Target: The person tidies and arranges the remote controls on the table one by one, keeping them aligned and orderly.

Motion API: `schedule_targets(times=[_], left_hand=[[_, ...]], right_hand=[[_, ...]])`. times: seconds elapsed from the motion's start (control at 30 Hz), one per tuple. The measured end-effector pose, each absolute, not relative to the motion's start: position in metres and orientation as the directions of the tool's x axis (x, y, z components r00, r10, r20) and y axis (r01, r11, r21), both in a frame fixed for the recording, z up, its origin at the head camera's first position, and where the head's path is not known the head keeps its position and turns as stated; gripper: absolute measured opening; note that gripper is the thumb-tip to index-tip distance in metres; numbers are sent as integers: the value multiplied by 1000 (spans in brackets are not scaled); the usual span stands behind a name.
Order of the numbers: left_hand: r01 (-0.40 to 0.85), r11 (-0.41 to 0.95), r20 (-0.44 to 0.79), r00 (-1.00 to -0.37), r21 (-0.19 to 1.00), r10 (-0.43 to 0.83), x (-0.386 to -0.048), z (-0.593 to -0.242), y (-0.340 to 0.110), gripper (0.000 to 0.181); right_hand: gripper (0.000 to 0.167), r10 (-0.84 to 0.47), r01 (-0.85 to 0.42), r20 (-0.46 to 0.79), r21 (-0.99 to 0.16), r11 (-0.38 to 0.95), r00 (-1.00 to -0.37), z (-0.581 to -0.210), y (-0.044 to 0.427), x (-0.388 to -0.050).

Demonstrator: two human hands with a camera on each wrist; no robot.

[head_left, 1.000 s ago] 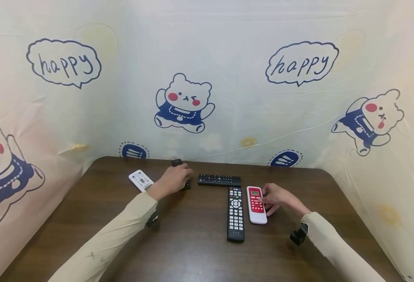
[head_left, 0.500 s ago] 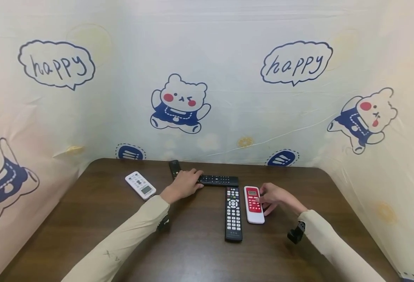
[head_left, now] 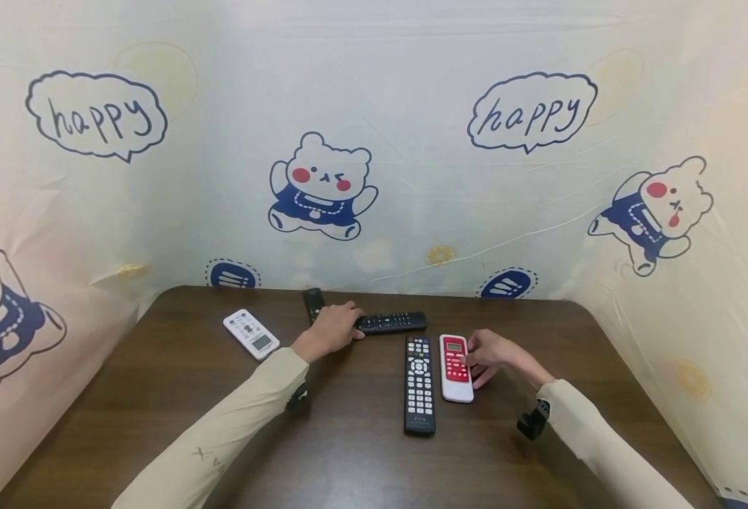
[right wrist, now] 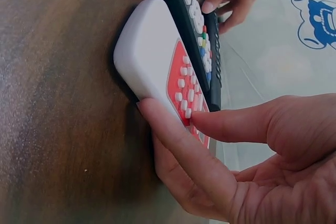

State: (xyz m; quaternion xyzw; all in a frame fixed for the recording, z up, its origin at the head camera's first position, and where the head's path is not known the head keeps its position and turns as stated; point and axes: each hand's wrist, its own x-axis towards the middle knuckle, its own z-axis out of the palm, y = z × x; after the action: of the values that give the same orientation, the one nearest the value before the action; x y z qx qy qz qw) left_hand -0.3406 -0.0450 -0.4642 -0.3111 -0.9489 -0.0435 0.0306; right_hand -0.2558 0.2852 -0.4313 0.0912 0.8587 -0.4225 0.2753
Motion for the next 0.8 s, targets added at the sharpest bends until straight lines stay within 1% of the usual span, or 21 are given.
schedule_targets(times=[0.1, 0.3, 0.4, 0.5, 0.63, 0.73, 0.8], left_hand=[[574, 814, 73, -819, 93, 569, -342, -464, -45, 49], [555, 825, 42, -832, 109, 554, -343, -463, -42, 51], [554, 824, 54, -832, 118, 552, -343, -464, -43, 52], [542, 824, 86, -840, 163, 535, -344, -466, -47, 50], [532, 795, 132, -846, 291, 517, -347, -469, -54, 41], [499, 747, 162, -862, 439, 481, -348, -471, -59, 37], [452, 695, 178, -884, 559, 432, -348, -472, -60, 37]], right_hand=[[31, -77, 385, -543, -682, 621, -836, -431, 285, -254], [33, -74, 380, -534, -684, 622, -842, -431, 283, -252], [33, -76, 358, -522, -676, 644, -849, -429, 280, -252], [34, -80, 343, -514, -671, 657, -854, -429, 278, -252], [35, -77, 349, -519, -670, 655, -851, -430, 279, -252], [34, -79, 356, -525, -673, 649, -847, -430, 280, -252], [34, -81, 359, -527, -675, 644, -846, -430, 280, -251]])
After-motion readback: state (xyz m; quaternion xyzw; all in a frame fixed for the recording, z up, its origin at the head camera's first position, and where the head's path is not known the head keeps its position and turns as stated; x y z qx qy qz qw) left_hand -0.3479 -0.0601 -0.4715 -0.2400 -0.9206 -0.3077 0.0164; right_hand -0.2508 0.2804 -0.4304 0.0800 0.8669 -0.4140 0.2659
